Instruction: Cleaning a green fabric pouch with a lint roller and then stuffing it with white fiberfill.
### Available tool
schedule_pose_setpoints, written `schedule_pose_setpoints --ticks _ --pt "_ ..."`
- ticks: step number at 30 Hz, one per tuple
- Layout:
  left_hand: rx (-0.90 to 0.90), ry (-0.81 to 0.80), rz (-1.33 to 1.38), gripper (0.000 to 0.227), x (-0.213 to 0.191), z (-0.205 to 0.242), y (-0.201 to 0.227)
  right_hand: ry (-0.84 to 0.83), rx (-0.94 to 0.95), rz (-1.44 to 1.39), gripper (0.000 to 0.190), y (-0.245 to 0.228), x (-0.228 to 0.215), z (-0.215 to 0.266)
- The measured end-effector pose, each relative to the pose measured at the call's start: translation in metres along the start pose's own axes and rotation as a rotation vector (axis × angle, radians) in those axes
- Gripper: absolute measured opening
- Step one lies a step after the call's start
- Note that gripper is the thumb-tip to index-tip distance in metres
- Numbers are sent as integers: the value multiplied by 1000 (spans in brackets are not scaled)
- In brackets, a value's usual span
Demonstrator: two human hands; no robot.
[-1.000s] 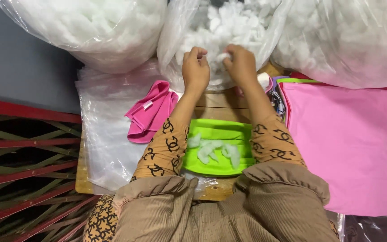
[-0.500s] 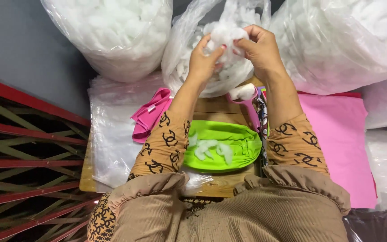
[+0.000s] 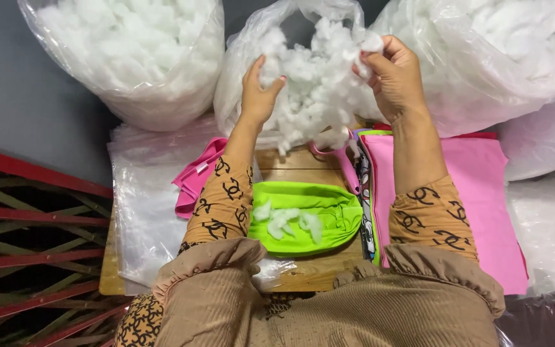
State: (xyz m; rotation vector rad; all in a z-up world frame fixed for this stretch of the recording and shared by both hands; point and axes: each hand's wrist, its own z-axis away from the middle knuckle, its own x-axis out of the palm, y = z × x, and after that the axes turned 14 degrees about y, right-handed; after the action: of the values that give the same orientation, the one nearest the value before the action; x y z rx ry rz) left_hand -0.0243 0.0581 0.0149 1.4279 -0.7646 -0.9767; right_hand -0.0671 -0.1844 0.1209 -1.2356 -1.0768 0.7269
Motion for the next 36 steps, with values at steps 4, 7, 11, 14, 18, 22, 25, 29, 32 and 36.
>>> schedule_pose_setpoints --ticks 4,7,11,14,18,22,25,29,32,36 --pt "136 -186 -177 84 -1 43 49 -47 -3 -55 15 16 8 -8" --pt "261 -311 -138 101 8 51 52 -87 -6 -75 14 13 26 0" --pt "550 -260 -110 26 32 37 25 -136 44 -186 13 5 42 29" --pt "503 -101 -386 21 36 13 6 -143 26 -193 14 -19 36 46" --pt "441 4 -409 26 20 6 -3 -181 -27 -240 18 -44 18 67" --pt "228 -154 -275 50 -14 56 29 -208 21 -147 17 -42 1 92" --pt "-186 -323 119 60 -55 119 56 -194 126 -168 18 -12 -11 111" --pt "-613 -674 531 79 -96 170 11 -204 334 -236 18 21 -23 166" --pt "-594 -734 554 65 -133 213 17 -255 427 -159 24 55 -29 208" --pt "-530 -583 442 51 -134 216 -61 -210 349 144 24 98 -44 233"
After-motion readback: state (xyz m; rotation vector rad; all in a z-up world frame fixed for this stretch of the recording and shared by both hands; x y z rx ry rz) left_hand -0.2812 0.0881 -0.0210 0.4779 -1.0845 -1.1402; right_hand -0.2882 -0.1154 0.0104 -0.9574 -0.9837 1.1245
